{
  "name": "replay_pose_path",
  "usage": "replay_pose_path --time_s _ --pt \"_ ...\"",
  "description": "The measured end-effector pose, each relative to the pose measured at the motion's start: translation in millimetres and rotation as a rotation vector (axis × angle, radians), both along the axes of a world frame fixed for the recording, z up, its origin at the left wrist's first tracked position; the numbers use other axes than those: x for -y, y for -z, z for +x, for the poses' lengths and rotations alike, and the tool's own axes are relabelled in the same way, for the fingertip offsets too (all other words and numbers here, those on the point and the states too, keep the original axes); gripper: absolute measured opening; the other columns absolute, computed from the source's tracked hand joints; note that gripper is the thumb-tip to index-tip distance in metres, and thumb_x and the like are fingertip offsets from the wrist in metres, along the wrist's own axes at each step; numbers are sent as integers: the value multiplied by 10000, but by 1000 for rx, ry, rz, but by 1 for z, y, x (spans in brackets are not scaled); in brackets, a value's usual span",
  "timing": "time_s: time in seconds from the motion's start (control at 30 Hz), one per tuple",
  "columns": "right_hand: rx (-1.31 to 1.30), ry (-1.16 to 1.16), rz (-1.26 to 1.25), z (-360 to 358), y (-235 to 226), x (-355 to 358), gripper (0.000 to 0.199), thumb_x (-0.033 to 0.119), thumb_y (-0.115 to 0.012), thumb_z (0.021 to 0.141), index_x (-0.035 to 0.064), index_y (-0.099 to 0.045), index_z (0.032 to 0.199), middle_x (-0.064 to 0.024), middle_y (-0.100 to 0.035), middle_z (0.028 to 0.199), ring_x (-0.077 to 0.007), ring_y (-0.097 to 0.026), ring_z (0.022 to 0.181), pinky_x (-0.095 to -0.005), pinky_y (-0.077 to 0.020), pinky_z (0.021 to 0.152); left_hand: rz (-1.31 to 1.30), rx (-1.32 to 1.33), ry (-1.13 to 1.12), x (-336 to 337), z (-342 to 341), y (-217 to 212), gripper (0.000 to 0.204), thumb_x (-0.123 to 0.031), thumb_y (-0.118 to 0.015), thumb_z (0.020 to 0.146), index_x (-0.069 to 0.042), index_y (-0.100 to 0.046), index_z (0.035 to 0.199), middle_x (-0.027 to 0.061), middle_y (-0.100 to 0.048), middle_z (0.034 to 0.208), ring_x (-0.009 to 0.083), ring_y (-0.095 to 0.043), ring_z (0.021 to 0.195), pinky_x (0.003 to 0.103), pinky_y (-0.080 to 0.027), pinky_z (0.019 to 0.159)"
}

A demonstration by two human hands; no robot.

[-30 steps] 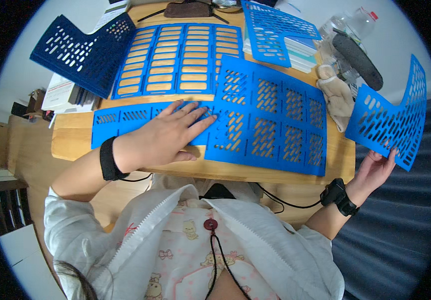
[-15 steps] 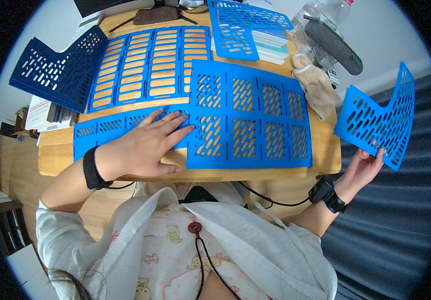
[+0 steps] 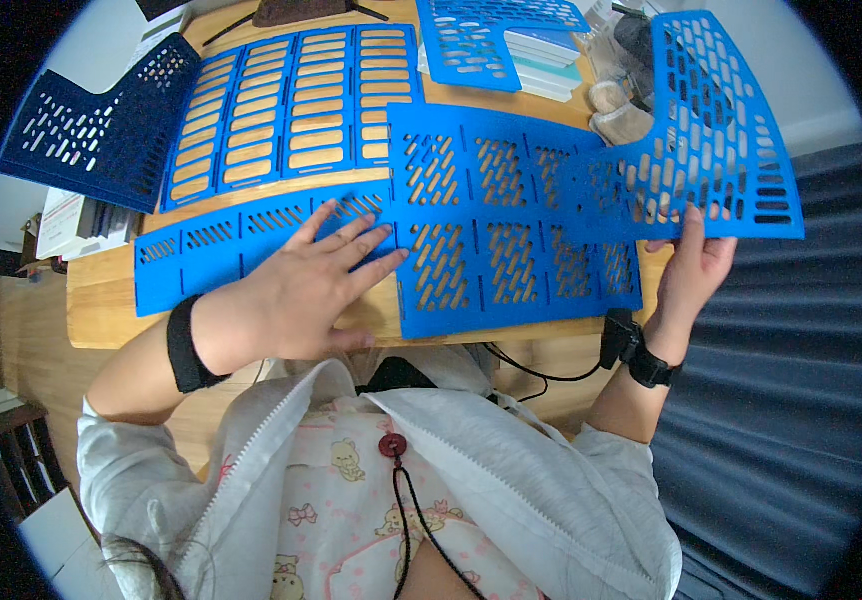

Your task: The person assembles multiple blue plastic slotted panels on a wooden desk. They pick up panels, align edges, and interlock them to form a larger structure, repeatedly adjusting and repositioning pieces throughout the clip.

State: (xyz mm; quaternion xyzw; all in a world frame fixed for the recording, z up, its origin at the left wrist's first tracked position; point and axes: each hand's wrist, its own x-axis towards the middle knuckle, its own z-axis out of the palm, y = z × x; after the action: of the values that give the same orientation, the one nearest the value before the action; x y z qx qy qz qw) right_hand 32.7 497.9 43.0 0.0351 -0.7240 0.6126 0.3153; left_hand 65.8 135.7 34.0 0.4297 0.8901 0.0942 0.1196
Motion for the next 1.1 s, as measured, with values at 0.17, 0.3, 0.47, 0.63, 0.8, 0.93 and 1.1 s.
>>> replay_pose_path --time_s 0.17,0.3,0.47,0.63,0.8,0.93,1.1 --pt "80 -37 101 -8 7 9 231 48 -486 889 3 -436 1111 -113 -567 1000 -142 -588 777 -234 -506 451 45 13 40 2 1 1 723 -340 -644 744 -81 -326 1338 184 -338 1356 332 -271 1292 495 -152 1069" --pt "123 -36 116 -11 9 12 214 66 -497 890 1 -450 1089 -107 -566 975 -132 -581 764 -221 -494 449 44 -66 -68 14 -4 3 712 -340 -622 766 -68 -303 1342 183 -313 1373 337 -268 1292 481 -175 1066" --pt "144 -50 131 -13 7 15 204 71 -508 887 0 -461 1073 -98 -569 963 -126 -577 752 -219 -489 443 -90 -181 -225 34 -10 5 739 -362 -620 766 -34 -286 1338 183 -292 1387 339 -269 1291 457 -187 1067" --pt "146 -27 167 -12 3 20 196 60 -496 890 1 -461 1074 -99 -572 966 -122 -578 744 -214 -482 433 -107 -158 -246 43 -11 8 797 -386 -661 723 -27 -290 1331 186 -303 1375 345 -296 1272 444 -217 1059" --pt "125 -40 138 -10 2 17 212 47 -489 889 4 -452 1092 -108 -573 976 -121 -581 737 -216 -483 430 -48 -140 -238 49 -14 10 800 -337 -691 695 -21 -298 1316 193 -344 1331 364 -353 1220 438 -274 1031" --pt "82 -12 78 -9 4 6 214 39 -488 886 5 -447 1094 -109 -574 967 -122 -582 724 -218 -481 426 -47 -130 -273 57 -12 8 802 -295 -708 678 -15 -303 1310 199 -360 1312 367 -371 1199 419 -301 1017" --pt "83 1 92 -6 3 -3 202 40 -484 885 2 -448 1081 -108 -578 947 -126 -584 719 -222 -483 431 -65 -97 -303 68 -10 2 840 -248 -743 636 -14 -303 1313 194 -376 1305 357 -372 1201 406 -308 1013"
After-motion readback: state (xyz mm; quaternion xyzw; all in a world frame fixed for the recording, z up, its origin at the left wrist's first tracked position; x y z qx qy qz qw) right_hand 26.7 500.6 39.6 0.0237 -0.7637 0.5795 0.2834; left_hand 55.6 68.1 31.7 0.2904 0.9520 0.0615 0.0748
